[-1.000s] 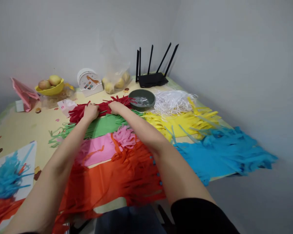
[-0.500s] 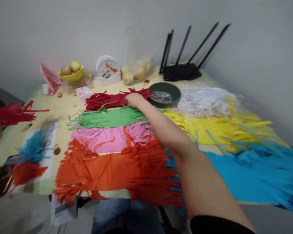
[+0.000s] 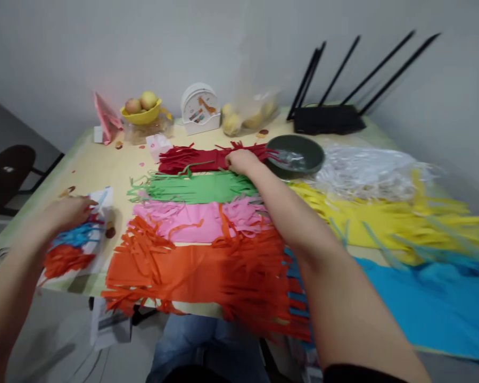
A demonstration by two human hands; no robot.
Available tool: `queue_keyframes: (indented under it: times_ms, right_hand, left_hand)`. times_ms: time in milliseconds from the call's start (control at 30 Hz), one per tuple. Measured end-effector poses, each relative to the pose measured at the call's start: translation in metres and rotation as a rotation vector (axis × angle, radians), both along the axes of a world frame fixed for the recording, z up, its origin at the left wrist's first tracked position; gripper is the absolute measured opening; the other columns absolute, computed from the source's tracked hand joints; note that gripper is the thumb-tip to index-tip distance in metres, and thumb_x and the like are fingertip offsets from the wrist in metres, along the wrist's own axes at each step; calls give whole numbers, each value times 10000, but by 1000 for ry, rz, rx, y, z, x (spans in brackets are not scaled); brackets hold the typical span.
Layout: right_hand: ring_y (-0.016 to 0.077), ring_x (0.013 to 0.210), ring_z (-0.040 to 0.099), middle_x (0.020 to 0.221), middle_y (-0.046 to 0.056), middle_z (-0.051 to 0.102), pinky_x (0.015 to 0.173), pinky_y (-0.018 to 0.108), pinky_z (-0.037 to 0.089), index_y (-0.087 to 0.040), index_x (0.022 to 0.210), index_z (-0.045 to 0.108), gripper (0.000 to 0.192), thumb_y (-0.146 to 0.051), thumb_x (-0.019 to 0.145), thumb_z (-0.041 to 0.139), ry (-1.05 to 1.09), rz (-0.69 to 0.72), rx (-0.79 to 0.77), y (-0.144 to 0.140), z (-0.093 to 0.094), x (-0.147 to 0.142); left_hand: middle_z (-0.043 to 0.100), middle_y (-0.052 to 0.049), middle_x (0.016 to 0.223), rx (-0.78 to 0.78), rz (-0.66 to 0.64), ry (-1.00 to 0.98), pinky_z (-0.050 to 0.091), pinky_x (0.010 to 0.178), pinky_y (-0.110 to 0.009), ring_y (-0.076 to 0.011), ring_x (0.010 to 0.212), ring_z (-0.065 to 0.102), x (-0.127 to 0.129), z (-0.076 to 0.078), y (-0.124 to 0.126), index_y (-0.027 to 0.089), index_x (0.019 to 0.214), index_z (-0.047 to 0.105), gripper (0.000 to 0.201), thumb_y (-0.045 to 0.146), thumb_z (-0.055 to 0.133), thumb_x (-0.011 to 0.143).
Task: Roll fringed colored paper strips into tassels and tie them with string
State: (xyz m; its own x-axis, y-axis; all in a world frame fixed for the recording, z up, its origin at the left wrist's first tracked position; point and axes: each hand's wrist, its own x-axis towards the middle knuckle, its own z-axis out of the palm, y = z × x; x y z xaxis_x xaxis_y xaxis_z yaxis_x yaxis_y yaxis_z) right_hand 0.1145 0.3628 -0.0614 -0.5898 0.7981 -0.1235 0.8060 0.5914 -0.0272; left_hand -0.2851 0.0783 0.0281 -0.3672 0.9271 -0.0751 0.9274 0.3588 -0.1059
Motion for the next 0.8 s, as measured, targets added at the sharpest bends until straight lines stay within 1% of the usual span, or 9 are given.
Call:
queue_keyframes:
  times_ms: [100, 200, 267, 333, 433, 533, 700, 767, 800]
  right_hand:
    - [219, 1064, 693, 1094, 122, 758, 914, 301, 492, -130, 1032, 747, 179, -207, 909, 641, 34, -18, -8, 2, 5, -1]
    - [229, 1058, 700, 1095, 100, 772, 847, 264, 473, -166, 1033, 761, 208, -173, 860, 645, 58, -57, -6, 6, 8, -2]
    - [225, 1043, 703, 1096, 100, 773, 823, 254, 466, -168, 1037, 762, 217, -182, 847, 656, 71, -78, -7, 7, 9, -2]
    - [223, 1034, 705, 1096, 104, 772, 808, 249, 464, -168, 1039, 761, 222, -192, 838, 670, 81, -91, -10, 8, 11, -3]
    - [222, 1038, 704, 1083, 100, 774, 802, 245, 465, -174, 1034, 760, 218, -194, 829, 686, 94, -94, -20, 9, 13, -2]
    - [224, 1042, 706, 1066, 89, 779, 801, 243, 467, -179, 1009, 760, 200, -196, 816, 711, 107, -94, -36, 12, 13, -1]
    - [218, 1039, 708, 1081, 69, 781, 794, 236, 469, -194, 1012, 764, 230, -207, 783, 749, 143, -98, -66, 20, 10, 2]
    - [206, 1027, 711, 1073, 51, 784, 790, 226, 469, -210, 1006, 771, 236, -198, 772, 753, 157, -104, -79, 23, 8, 2]
    - [199, 1013, 713, 1059, 43, 787, 787, 222, 469, -215, 995, 776, 230, -194, 767, 753, 162, -108, -86, 24, 8, 2]
  left_hand:
    - [727, -79, 1228, 62, -266, -24, 491, 1009, -409, -302, 1139, 659, 73, -1, 77, 259, 1112, 756, 356, 254, 504, 860]
    - [698, -80, 1283, 124, -671, -235, 456, 1069, -323, -225, 1199, 630, 167, -26, 160, 205, 1272, 690, 428, 228, 419, 941]
    - [636, -79, 1392, 106, -713, -245, 424, 1111, -330, -222, 1291, 567, 214, -48, 203, 213, 1334, 652, 448, 200, 416, 953]
    - [635, -126, 1381, 85, -656, -217, 441, 1091, -416, -283, 1291, 562, 235, -67, 230, 202, 1281, 685, 413, 210, 428, 958]
    - [655, -214, 1304, 79, -509, -149, 438, 1042, -543, -374, 1264, 559, 222, -82, 240, 140, 1194, 717, 385, 231, 422, 964]
    - [603, -279, 1349, 108, -369, -89, 379, 1052, -623, -438, 1317, 492, 183, -82, 227, 95, 1163, 719, 439, 313, 384, 982]
    - [675, -267, 1231, -46, 4, -76, 396, 949, -692, -512, 1211, 555, 115, -55, 200, 199, 1135, 750, 444, 489, 566, 854]
    - [690, -262, 1191, -92, 105, -76, 395, 940, -694, -509, 1162, 581, 106, -41, 195, 207, 1130, 753, 443, 475, 630, 799]
    - [690, -258, 1185, -47, 85, -69, 384, 959, -692, -498, 1161, 580, 110, -36, 196, 201, 1129, 752, 432, 456, 625, 804]
